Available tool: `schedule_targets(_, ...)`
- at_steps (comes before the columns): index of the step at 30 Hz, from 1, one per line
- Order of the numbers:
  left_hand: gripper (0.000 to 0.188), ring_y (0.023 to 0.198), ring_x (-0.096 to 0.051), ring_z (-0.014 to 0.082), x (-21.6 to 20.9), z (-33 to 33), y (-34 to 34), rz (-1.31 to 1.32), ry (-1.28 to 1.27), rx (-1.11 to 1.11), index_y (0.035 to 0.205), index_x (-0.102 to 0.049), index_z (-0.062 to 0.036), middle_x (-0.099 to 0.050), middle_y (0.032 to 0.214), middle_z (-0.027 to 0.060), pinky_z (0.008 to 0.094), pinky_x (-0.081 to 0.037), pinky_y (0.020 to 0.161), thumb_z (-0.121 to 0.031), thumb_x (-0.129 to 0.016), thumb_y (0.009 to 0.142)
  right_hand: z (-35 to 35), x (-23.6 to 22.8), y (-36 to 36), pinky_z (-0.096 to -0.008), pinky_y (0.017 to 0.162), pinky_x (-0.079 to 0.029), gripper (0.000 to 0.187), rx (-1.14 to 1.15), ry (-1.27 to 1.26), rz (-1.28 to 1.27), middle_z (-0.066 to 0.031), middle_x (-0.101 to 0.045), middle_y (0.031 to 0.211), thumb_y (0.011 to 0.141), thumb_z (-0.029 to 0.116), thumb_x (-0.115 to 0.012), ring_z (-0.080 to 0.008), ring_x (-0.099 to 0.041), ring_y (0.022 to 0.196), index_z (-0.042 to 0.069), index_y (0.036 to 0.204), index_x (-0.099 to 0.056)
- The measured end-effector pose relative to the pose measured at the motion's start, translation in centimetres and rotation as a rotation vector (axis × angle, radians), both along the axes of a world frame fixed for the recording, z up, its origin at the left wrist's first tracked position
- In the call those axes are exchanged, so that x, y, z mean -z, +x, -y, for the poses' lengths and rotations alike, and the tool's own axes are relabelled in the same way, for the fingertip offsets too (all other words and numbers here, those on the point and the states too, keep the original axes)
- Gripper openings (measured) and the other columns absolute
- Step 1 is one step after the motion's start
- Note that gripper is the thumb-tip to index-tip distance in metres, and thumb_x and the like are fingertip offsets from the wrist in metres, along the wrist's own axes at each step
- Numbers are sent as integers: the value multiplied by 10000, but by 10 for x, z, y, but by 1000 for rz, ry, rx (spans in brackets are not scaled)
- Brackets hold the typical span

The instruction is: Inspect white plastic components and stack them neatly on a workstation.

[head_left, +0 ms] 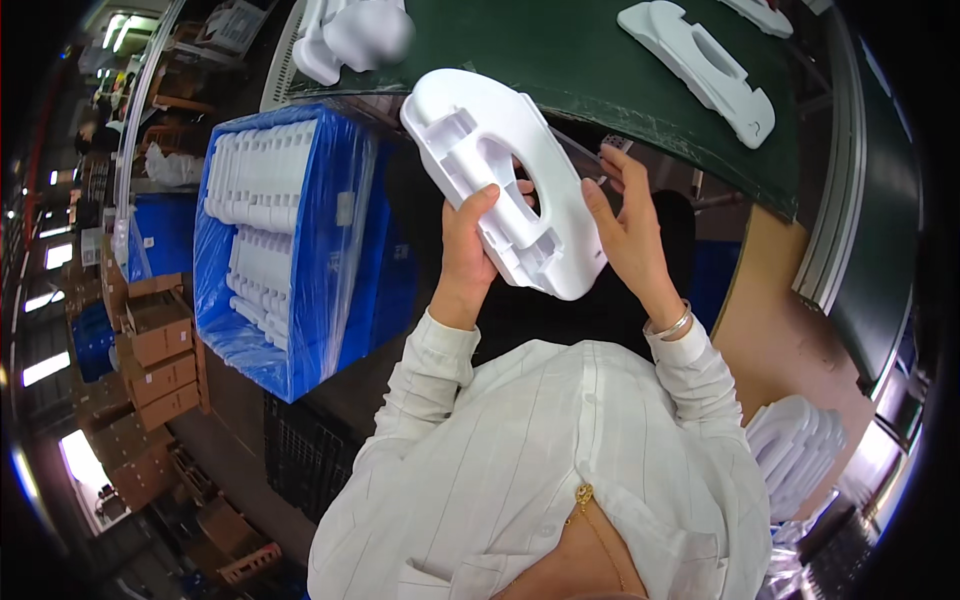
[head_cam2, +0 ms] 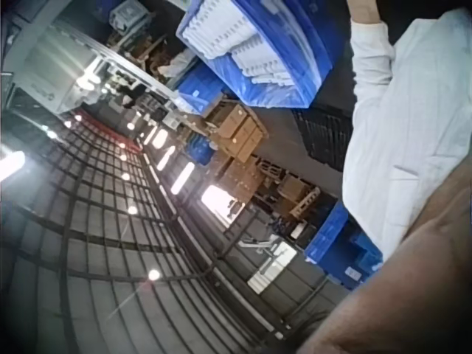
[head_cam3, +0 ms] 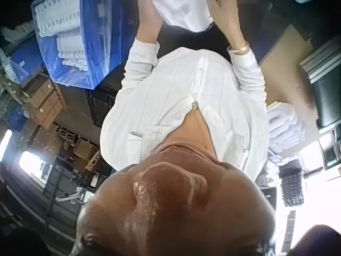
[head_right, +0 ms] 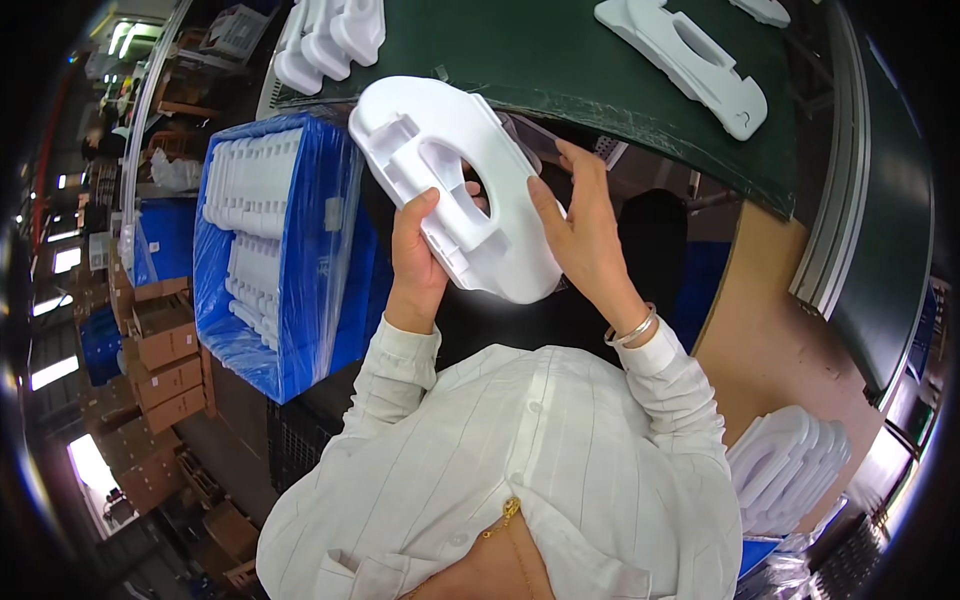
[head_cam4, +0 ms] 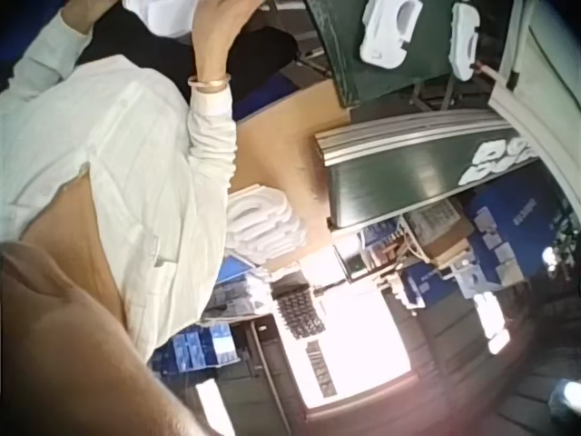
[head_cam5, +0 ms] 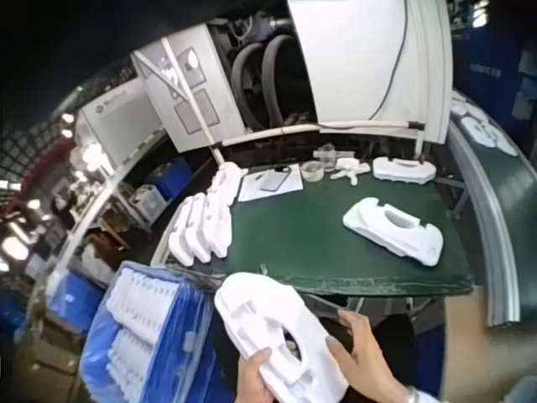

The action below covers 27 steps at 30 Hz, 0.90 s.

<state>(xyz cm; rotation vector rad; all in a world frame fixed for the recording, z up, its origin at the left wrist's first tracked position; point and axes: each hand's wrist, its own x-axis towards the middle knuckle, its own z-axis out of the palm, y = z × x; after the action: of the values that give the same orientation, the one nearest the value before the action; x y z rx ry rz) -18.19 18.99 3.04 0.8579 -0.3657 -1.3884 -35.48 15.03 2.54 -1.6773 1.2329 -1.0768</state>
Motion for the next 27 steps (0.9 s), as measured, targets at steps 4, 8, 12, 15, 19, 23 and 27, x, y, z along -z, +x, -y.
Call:
schedule_targets(4, 505, 888, -643, 254, 6, -2, -5, 393, -212, -33, 1217, -480, 47, -612, 1075, 158, 339, -517, 805, -75, -655, 760, -4, 5, -9, -285, 839, -459, 380, -57, 367, 86, -95, -576, 1050, 979, 249, -502, -169, -564, 932, 5, 1267, -457)
schedule_targets(8, 681, 999, -598, 335, 5, 4, -3, 1266, -829, -81, 1288, -475, -19, -550, 1183, 188, 379, -482, 848, -62, -744, 664, 10, 1, -19, -285, 784, -491, 473, -202, 1034, 862, -80, -629, 1033, 990, 424, -423, -142, -605, 869, 71, 1301, -474)
schedule_targets(12, 663, 1033, -548, 331, -14, 7, -6, 1593, -935, 441, 1192, -602, -111, -543, 1189, 149, 391, -422, 873, -117, -813, 563, 9, 7, -41, -328, 1023, -408, 537, -410, 675, 1019, -101, -482, 1351, 962, 187, -509, -170, -522, 1174, 106, 1449, -297)
schedule_targets(15, 595, 1003, -545, 320, -9, 3, -13, 1644, -1005, 407, 1129, -646, -130, -545, 1188, 128, 399, -408, 864, -123, -799, 554, 10, 21, -51, -315, 1033, -396, 544, -454, 778, 1114, -111, -473, 1356, 950, 107, -499, -182, -516, 1185, 136, 1452, -293)
schedule_targets(19, 734, 1025, -533, 304, 8, -3, -7, 1689, -988, 326, 1232, -587, -185, -534, 1164, 124, 384, -432, 873, -168, -816, 536, 3, 25, -46, -298, 977, -443, 431, -353, 816, 1179, -120, -536, 1278, 956, 137, -500, -163, -562, 1123, 96, 1375, -407)
schedule_targets(23, 858, 1019, -552, 302, -2, -7, -12, 1330, -639, 173, 1307, -487, -66, -528, 1155, 162, 382, -473, 854, -255, -882, 569, 18, 38, -54, -259, 785, -517, 413, -244, 1073, 1331, -56, -632, 1053, 957, 317, -507, -90, -607, 911, 51, 1274, -513)
schedule_targets(27, 730, 965, -598, 192, -12, 10, -14, 385, -22, 127, 1320, -410, -27, -577, 1132, 107, 349, -502, 850, -633, -380, 916, 10, -4, -39, -218, 671, -457, 470, -58, 341, 580, -45, -577, 939, 930, 161, -521, -74, -529, 761, 42, 1366, -393)
